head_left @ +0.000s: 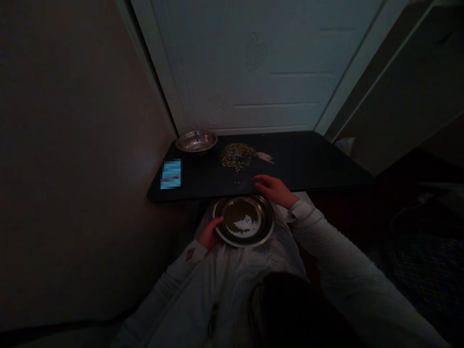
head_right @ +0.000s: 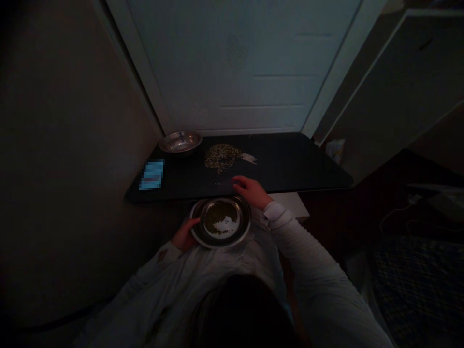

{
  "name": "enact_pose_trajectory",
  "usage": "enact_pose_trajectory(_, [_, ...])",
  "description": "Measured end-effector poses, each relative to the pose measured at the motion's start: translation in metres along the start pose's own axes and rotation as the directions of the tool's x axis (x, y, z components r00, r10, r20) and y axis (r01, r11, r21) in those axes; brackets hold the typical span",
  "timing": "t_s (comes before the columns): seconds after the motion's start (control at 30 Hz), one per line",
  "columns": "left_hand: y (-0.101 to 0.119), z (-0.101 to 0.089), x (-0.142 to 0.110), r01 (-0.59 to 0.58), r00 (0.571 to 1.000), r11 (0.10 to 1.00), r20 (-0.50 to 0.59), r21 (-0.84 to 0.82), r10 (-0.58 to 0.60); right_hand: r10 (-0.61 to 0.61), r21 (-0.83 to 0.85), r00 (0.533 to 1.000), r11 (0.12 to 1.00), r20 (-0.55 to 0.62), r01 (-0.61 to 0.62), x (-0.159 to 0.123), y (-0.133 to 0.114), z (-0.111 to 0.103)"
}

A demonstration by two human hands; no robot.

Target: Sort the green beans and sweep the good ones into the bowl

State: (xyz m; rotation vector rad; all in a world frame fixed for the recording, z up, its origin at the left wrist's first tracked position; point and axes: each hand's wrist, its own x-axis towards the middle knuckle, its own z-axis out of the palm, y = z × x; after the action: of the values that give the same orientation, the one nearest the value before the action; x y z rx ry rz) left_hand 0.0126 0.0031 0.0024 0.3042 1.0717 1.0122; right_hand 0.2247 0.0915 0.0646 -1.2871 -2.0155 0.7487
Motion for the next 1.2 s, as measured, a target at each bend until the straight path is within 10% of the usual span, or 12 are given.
enact_pose_trajectory(1.2, [-0.005,-0.006,-0.005,-0.082,0.989,0.991,-0.132,-0.108,0.068,0.031,-0.08,0.968,0.995,-0.251,-0.052,0.022,0.006,0.018])
